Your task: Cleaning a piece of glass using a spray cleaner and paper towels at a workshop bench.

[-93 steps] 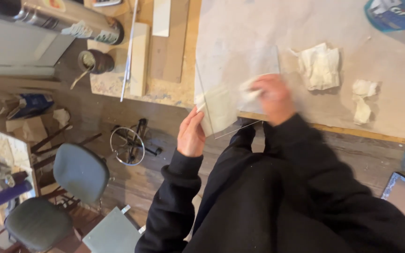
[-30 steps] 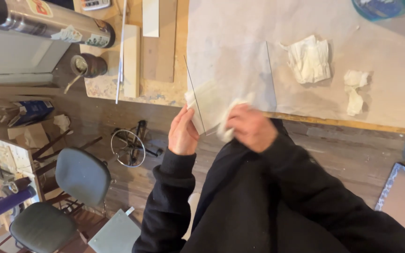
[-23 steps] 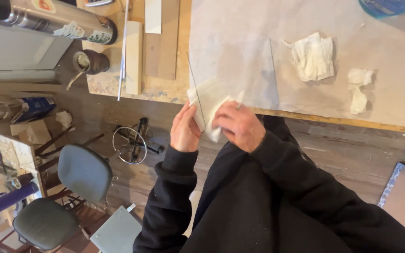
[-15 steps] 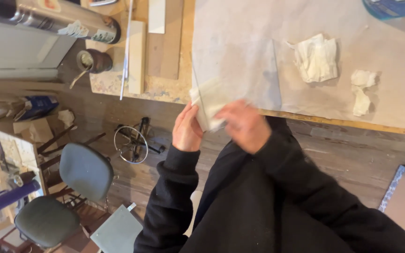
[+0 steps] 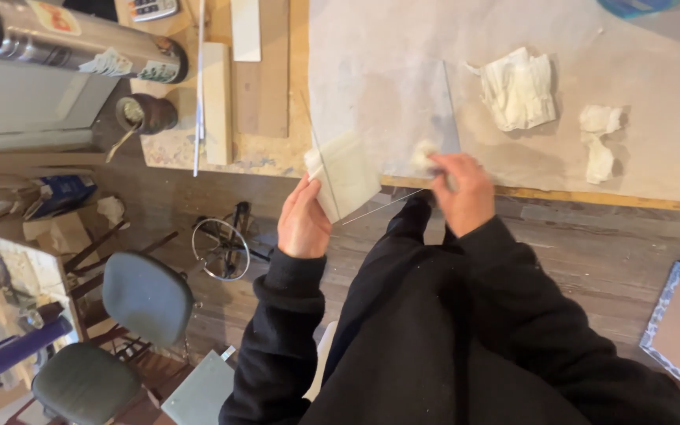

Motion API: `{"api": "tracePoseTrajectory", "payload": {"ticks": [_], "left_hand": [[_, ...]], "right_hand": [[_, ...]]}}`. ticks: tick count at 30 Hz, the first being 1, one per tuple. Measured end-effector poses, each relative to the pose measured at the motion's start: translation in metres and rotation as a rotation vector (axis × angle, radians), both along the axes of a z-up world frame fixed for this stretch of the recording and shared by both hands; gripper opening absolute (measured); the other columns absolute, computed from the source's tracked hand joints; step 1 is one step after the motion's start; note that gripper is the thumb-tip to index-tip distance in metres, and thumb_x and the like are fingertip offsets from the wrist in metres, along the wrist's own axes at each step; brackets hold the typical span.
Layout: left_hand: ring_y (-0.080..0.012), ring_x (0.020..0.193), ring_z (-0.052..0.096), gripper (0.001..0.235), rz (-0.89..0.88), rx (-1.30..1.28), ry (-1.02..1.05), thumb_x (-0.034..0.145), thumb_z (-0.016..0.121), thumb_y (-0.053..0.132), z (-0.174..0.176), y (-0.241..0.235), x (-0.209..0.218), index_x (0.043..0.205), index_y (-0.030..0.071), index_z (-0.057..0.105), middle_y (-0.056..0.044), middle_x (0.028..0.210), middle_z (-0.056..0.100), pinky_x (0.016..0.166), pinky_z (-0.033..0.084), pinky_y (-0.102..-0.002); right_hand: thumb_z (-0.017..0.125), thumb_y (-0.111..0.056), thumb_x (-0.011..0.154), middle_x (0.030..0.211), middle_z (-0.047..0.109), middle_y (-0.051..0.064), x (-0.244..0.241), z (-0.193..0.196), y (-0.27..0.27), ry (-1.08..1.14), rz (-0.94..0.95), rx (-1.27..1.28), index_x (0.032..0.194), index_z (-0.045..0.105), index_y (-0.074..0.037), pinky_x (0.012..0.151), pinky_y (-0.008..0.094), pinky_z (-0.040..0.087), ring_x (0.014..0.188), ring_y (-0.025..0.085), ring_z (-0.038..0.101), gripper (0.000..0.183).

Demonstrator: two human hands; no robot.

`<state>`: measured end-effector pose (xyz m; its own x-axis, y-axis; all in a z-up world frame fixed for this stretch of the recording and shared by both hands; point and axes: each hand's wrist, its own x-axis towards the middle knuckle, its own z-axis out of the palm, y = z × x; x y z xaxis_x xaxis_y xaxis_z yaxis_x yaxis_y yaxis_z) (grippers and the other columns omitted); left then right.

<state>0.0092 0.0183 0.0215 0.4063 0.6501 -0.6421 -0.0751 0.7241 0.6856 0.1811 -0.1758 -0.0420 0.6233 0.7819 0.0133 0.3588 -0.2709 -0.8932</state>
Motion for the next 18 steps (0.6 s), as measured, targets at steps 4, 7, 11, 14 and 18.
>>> {"api": "tracePoseTrajectory", "payload": {"ticks": [4,7,11,14,18], "left_hand": [[-0.0361,0.107,0.076,0.04,0.002,-0.022,0.009,0.109,0.057,0.009,-0.004,0.005,0.0,0.148,0.001,0.062,-0.022,0.129,0.073,0.084,0.067,-0.054],[-0.0367,0.11,0.076,0.04,-0.025,-0.027,0.014,0.109,0.056,0.009,0.004,0.006,0.004,0.149,0.002,0.061,-0.022,0.131,0.073,0.087,0.066,-0.056],[-0.0353,0.117,0.074,0.042,-0.035,0.017,-0.012,0.11,0.054,0.008,0.013,0.003,0.012,0.151,-0.001,0.059,-0.023,0.136,0.07,0.095,0.064,-0.058],[-0.0354,0.118,0.073,0.044,-0.034,-0.001,0.01,0.11,0.054,0.01,0.022,0.002,0.018,0.153,0.0,0.057,-0.021,0.138,0.07,0.095,0.063,-0.058],[-0.0388,0.121,0.072,0.043,-0.043,-0.004,-0.006,0.11,0.053,0.008,0.002,0.007,0.008,0.151,-0.002,0.057,-0.024,0.139,0.069,0.098,0.061,-0.063]], "right_hand": [[0.068,-0.018,0.105,0.127,0.068,0.007,-0.037,0.045,0.029,-0.095,0.073,0.018,0.132,0.073,-0.015,0.109,0.039,0.052,0.123,0.027,0.065,0.028],[0.063,-0.02,0.108,0.123,0.07,0.003,-0.023,0.047,0.023,-0.222,0.119,-0.019,0.132,0.074,-0.017,0.105,0.037,0.054,0.117,0.023,0.067,0.027],[0.069,-0.015,0.106,0.12,0.071,0.005,0.04,-0.088,-0.037,-0.284,-0.114,-0.215,0.134,0.076,-0.013,0.102,0.04,0.055,0.115,0.027,0.07,0.029],[0.069,-0.017,0.101,0.1,0.071,0.0,-0.018,0.056,0.03,-0.736,0.005,-0.342,0.121,0.077,-0.021,0.092,0.035,0.058,0.095,0.018,0.072,0.021],[0.068,-0.01,0.102,0.12,0.076,0.006,0.01,0.008,0.002,-0.228,0.069,-0.052,0.126,0.079,-0.017,0.096,0.039,0.058,0.112,0.028,0.072,0.027]]}}
